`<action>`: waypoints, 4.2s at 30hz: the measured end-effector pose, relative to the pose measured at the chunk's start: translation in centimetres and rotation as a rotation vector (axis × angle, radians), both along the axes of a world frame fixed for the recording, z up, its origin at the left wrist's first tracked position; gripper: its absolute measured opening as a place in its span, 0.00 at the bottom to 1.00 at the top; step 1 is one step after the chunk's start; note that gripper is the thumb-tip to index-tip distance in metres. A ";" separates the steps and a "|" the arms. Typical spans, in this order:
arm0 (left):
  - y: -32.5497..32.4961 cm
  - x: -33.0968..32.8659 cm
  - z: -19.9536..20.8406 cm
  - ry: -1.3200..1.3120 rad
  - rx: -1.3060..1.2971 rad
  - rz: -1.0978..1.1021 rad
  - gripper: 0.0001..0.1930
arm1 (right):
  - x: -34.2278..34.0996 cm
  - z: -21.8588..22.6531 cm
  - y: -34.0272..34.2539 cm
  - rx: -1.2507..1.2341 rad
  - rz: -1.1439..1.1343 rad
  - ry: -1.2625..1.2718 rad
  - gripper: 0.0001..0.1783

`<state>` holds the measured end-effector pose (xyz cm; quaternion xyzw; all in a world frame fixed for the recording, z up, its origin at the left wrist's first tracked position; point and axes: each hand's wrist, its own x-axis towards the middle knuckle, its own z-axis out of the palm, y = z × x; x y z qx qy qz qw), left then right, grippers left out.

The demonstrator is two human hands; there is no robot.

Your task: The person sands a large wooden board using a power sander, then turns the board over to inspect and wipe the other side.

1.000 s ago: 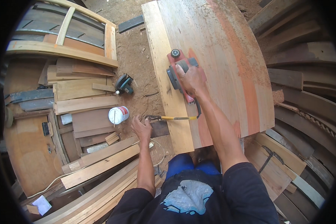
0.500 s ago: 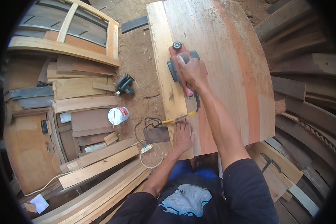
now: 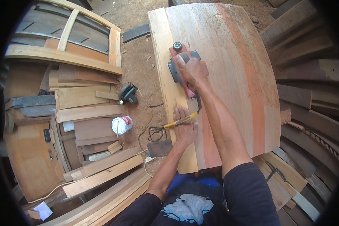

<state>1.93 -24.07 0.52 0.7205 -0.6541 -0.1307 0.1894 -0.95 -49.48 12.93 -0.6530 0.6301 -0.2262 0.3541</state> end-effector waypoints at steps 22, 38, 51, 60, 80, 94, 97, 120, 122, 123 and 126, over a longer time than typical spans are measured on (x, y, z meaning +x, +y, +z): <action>-13.2 2.0 -1.1 -0.087 0.024 0.065 0.47 | 4.2 -0.7 -10.7 0.015 0.012 0.013 0.39; -21.8 2.8 1.3 -0.041 0.134 0.044 0.47 | 5.8 -3.3 -18.8 -0.070 -0.022 0.010 0.42; -22.6 2.9 2.9 0.007 0.250 0.075 0.47 | 7.8 -2.5 -24.5 0.007 -0.027 0.013 0.43; -22.6 2.8 2.5 0.038 0.311 0.082 0.47 | 9.8 -1.8 -29.8 0.071 0.002 -0.054 0.43; -22.5 2.7 2.1 0.040 0.234 0.133 0.47 | 15.2 -2.3 -42.4 -0.075 0.076 -0.136 0.45; -22.7 2.8 2.6 0.030 0.357 0.130 0.47 | 1.2 1.8 -23.9 0.126 0.026 -0.699 0.26; -22.3 2.6 2.6 -0.093 0.229 0.104 0.46 | -5.0 2.5 -15.8 0.172 -0.042 -0.663 0.22; 12.1 0.0 1.3 -0.172 0.124 -0.576 0.44 | -16.8 4.1 26.7 0.256 -0.312 -0.534 0.27; 14.3 0.3 0.7 -0.162 0.108 -0.541 0.45 | -16.3 4.7 28.5 0.247 -0.301 -0.539 0.26; 15.4 0.3 0.5 -0.148 0.092 -0.513 0.46 | -16.5 4.1 29.5 0.249 -0.294 -0.543 0.26; 15.9 0.2 0.9 -0.023 0.032 -0.324 0.45 | -17.7 2.3 32.8 0.269 -0.277 -0.573 0.26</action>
